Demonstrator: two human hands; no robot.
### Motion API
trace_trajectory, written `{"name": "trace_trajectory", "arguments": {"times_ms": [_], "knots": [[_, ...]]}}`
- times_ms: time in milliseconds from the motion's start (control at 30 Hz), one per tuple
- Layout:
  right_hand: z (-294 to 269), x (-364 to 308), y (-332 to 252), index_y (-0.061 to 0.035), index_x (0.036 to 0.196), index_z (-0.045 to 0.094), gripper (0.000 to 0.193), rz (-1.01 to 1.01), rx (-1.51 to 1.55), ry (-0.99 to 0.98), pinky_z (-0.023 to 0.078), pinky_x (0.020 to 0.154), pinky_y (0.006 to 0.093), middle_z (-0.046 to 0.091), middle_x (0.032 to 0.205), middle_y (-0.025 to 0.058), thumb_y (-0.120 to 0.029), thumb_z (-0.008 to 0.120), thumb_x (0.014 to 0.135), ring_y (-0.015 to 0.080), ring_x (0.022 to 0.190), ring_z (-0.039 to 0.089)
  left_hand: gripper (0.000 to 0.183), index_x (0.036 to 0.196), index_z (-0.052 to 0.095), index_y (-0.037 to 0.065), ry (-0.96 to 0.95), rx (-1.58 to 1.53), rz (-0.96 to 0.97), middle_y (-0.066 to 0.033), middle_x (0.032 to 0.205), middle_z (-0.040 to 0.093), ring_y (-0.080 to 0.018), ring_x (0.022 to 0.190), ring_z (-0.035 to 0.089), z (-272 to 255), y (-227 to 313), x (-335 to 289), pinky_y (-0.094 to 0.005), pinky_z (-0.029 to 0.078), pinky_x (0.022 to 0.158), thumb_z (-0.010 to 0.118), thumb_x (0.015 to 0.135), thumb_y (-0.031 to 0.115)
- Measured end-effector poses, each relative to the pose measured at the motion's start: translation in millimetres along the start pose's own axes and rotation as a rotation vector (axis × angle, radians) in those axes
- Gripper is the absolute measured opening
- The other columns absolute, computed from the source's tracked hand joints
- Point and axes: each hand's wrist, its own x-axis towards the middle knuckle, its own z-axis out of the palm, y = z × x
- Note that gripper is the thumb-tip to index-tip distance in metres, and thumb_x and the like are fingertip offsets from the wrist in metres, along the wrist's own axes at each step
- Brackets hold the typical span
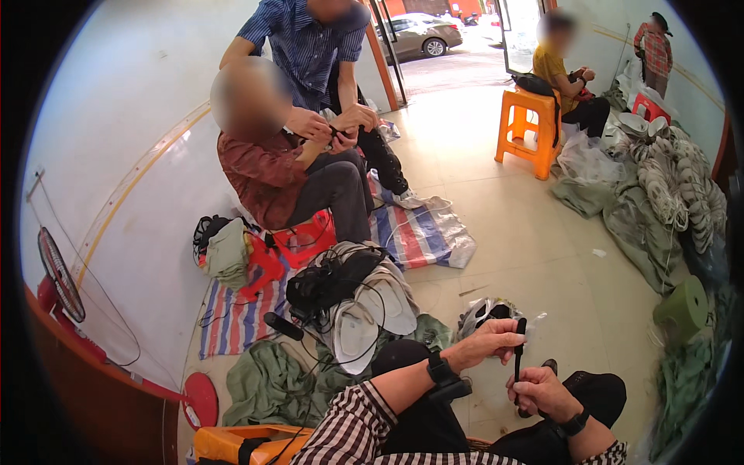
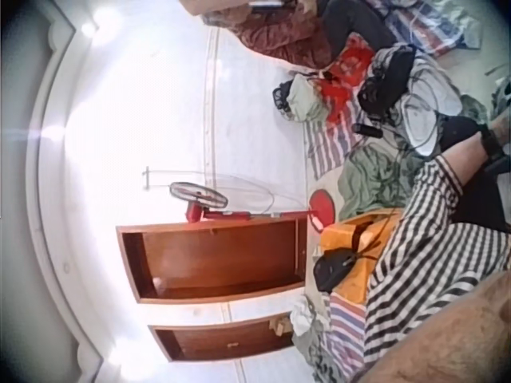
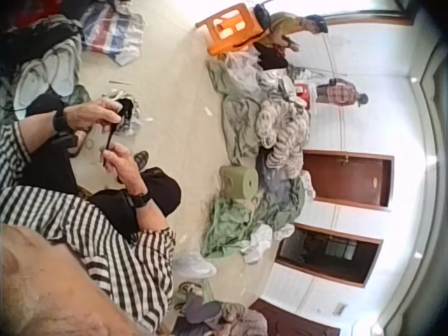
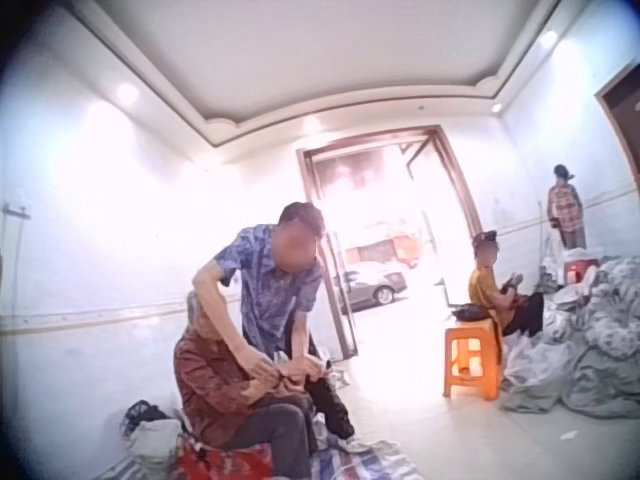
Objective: Manually assemble and connect black plastic shoe straps and buckles.
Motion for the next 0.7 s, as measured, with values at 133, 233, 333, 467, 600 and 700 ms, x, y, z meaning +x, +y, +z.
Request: {"name": "trace_trajectory", "arguments": {"times_ms": [133, 233, 333, 467, 600, 700], "knots": [[1.4, -1.6, 1.0, 0.0039, 0.093, 0.060, 0.014, -0.020, 0.007, 0.016, 0.043, 0.051, 0.0189, 0.061, 0.073, 0.0062, -0.006, 0.056, 0.085, 0.0077, 0.053, 0.053, 0.014, 0.084, 0.057, 0.008, -0.016, -0.009, -0.014, 0.0045, 0.070, 0.053, -0.0052, 0.056, 0.054, 2.9, 4.1, -3.6, -0.0196, 0.045, 0.051, 0.059, 0.088, 0.021], [1.5, -1.8, 2.2, 0.0039, 0.093, 0.060, 0.013, -0.025, 0.026, 0.010, 0.043, 0.051, 0.0192, 0.061, 0.073, 0.0062, -0.006, 0.056, 0.085, 0.0078, 0.053, 0.053, 0.014, 0.083, 0.057, 0.009, 0.003, -0.019, -0.031, 0.0042, 0.070, 0.052, -0.0055, 0.057, 0.053, 5.8, 7.1, -6.1, -0.0202, 0.045, 0.051, 0.058, 0.088, 0.021], [-1.3, -1.6, 5.0, 0.0036, 0.094, 0.061, 0.015, -0.022, -0.013, 0.014, 0.043, 0.050, 0.0189, 0.061, 0.073, 0.0055, -0.008, 0.056, 0.085, 0.0074, 0.054, 0.053, 0.015, 0.083, 0.057, 0.008, -0.007, -0.005, -0.037, 0.0030, 0.071, 0.054, -0.0061, 0.058, 0.054, 5.2, 4.2, -2.7, -0.0206, 0.046, 0.052, 0.057, 0.089, 0.022], [4.0, 0.6, 1.2, 0.0031, 0.096, 0.061, 0.019, -0.011, -0.240, 0.054, 0.041, 0.049, 0.0177, 0.062, 0.072, 0.0037, -0.012, 0.058, 0.085, 0.0063, 0.055, 0.053, 0.016, 0.086, 0.057, 0.007, 0.005, -0.009, -0.055, 0.0003, 0.077, 0.057, -0.0058, 0.060, 0.053, 5.2, 2.3, -5.4, -0.0195, 0.045, 0.054, 0.056, 0.089, 0.023], [3.8, 4.4, 6.7, 0.0015, 0.096, 0.063, 0.018, -0.011, -0.322, 0.066, 0.041, 0.049, 0.0173, 0.062, 0.071, 0.0020, -0.013, 0.059, 0.085, 0.0053, 0.055, 0.053, 0.014, 0.090, 0.055, 0.006, -0.007, -0.019, -0.001, -0.0012, 0.079, 0.059, -0.0041, 0.058, 0.051, -1.7, 3.9, -7.6, -0.0178, 0.044, 0.051, 0.056, 0.089, 0.020], [3.7, -0.3, 4.2, 0.0012, 0.096, 0.063, 0.017, -0.005, -0.319, 0.105, 0.043, 0.051, 0.0179, 0.062, 0.072, 0.0020, -0.011, 0.058, 0.085, 0.0047, 0.055, 0.053, 0.011, 0.086, 0.055, 0.006, -0.041, -0.016, -0.004, -0.0021, 0.078, 0.059, -0.0044, 0.054, 0.049, 5.9, 7.2, -2.5, -0.0178, 0.041, 0.048, 0.056, 0.088, 0.017]]}}
